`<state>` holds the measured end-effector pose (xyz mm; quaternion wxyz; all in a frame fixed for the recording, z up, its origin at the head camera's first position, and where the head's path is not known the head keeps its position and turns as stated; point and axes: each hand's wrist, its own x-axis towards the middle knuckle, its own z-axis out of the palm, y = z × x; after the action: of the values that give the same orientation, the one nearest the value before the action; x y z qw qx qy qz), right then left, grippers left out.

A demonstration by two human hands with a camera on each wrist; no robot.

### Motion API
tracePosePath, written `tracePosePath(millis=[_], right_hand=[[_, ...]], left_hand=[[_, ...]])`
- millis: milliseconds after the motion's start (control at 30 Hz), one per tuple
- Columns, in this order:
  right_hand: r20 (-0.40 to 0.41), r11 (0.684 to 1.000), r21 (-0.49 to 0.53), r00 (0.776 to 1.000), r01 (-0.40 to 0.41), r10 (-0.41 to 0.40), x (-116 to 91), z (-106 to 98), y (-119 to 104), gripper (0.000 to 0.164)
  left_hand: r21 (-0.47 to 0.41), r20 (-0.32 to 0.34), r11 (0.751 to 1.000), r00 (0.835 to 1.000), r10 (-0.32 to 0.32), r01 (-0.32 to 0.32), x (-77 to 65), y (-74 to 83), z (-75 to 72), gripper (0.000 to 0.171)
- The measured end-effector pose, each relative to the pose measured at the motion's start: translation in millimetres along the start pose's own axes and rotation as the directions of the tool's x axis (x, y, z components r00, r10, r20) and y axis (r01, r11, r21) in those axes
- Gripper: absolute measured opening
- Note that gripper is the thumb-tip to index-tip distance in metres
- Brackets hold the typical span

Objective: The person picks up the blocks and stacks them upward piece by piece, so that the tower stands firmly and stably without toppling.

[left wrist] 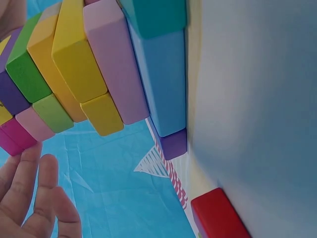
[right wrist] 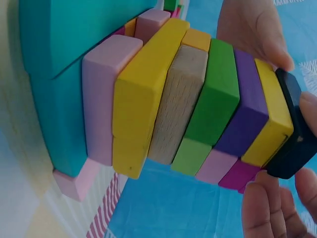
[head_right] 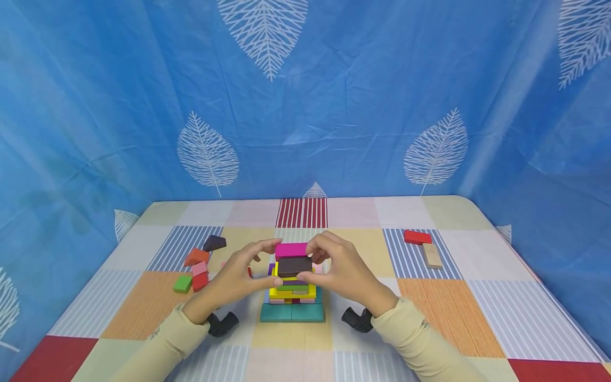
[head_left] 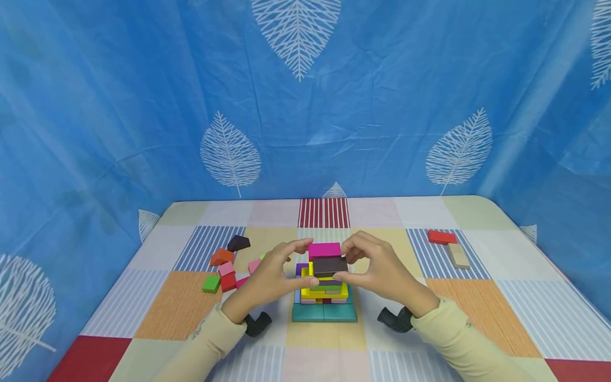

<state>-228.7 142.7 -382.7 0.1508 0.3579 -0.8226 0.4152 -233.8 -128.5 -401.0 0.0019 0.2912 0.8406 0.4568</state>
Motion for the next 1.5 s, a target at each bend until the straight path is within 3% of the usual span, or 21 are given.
tracePosePath(millis=[300,533,1200,1367,1500], right_hand=[[-0.024,0.997,-0.057,0.998,-0.057,0.055,2.8,2.9,-3.5,0.048],[-0.017,0.996,-0.040,0.996,-0.084,0.083,3.1,7.6,-0.5,0.048],[0.008,0.995,-0.031,0.995,-0.096,0.096,4.5,14.6,-1.8,0.057],[0.097,0.987,0.081,0.987,-0.138,0.130,3.6,7.2,6.3,0.061],[0.187,0.962,0.196,0.970,-0.190,0.154,1.5,-1.1,21.4,0.070]], left_hand=[[0.009,0.002,1.000,1.000,-0.004,0.004,0.4,1.6,-1.4,0.076],[0.003,0.000,1.000,1.000,0.005,-0.005,0.5,0.7,-1.5,0.073],[0.024,-0.003,1.000,1.000,0.019,-0.019,-0.4,2.2,-1.2,0.075],[0.021,0.003,1.000,1.000,0.019,-0.019,0.0,2.2,-9.5,0.080],[0.027,-0.037,0.999,0.999,0.026,-0.025,0.8,-4.6,-25.7,0.063]])
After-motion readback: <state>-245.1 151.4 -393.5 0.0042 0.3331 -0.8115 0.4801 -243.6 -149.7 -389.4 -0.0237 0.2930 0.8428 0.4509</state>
